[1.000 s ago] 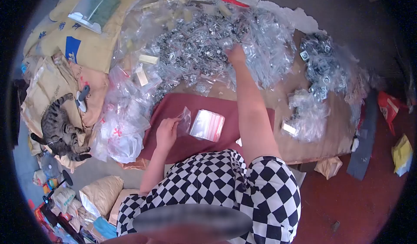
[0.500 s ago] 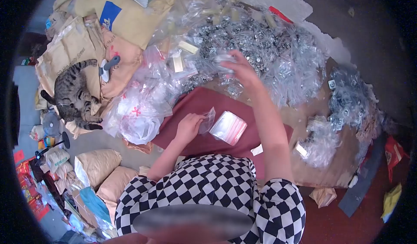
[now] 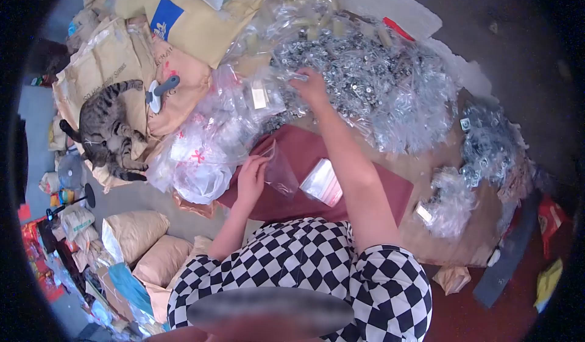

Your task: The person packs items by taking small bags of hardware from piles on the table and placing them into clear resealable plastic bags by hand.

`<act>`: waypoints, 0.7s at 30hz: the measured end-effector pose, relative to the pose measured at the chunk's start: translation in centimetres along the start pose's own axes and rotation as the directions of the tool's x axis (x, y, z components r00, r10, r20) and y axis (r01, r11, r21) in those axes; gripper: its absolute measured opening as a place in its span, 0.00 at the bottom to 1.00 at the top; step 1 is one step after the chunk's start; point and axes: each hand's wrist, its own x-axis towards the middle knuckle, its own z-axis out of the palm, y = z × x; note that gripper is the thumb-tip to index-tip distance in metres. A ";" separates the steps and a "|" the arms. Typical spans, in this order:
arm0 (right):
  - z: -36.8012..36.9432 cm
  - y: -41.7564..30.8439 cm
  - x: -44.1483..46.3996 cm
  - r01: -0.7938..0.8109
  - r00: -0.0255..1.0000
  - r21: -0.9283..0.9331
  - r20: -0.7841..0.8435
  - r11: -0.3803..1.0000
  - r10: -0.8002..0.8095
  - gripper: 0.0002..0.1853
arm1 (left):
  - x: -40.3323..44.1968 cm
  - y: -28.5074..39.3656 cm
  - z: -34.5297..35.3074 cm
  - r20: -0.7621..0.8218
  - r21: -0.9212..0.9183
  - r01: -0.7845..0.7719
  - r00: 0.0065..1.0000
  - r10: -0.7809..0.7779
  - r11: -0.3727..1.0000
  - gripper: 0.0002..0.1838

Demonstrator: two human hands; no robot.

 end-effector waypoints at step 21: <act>-9.4 -0.9 -24.2 0.521 0.853 -0.676 0.424 0.521 -0.304 0.10 | 0.1 8.0 2.2 0.473 -0.205 -0.433 0.741 0.476 0.878 0.14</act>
